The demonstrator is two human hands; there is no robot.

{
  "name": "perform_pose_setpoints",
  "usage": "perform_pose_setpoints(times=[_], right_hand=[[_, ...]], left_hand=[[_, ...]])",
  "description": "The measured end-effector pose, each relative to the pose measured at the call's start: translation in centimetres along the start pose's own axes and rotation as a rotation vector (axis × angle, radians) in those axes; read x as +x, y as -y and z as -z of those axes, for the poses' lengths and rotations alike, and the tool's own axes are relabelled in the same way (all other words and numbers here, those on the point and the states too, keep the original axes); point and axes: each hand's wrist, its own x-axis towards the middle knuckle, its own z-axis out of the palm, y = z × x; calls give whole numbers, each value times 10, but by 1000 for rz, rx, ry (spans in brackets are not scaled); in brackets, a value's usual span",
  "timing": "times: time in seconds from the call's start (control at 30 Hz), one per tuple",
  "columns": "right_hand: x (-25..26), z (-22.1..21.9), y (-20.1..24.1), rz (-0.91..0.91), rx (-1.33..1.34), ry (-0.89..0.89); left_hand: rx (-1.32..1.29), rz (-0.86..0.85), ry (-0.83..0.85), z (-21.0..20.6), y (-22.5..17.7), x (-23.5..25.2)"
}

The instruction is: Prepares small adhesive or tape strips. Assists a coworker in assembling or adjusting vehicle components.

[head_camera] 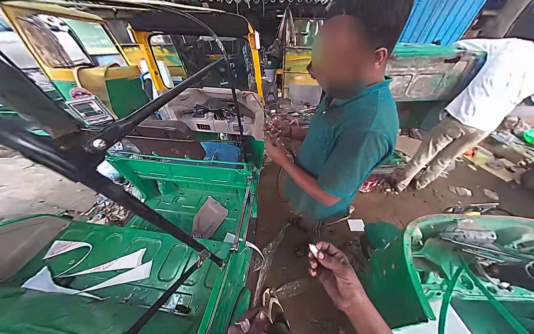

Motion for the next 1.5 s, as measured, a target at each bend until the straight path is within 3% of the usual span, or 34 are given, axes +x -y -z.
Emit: perform_pose_setpoints(times=[0.13,0.3,0.7,0.93,1.13,1.27,1.4,1.5], right_hand=[[67,-3,16,22,43,49],[130,-1,30,22,184,142],[237,19,65,-152,222,308],[255,32,88,-272,222,201],[269,44,106,-169,152,250],[276,44,109,-96,107,245],[281,42,106,-51,61,201],[287,42,99,-22,24,165]], left_hand=[[62,-123,52,-15,-48,76],[89,-153,32,-34,-95,131],[-215,-167,-286,-93,-105,188],[-191,-235,-266,-135,-100,251],[-262,-400,-302,-157,-133,337],[-425,-203,-278,-167,-148,373],[-542,-134,-293,-159,-136,400],[-441,-158,-253,-143,-141,405]])
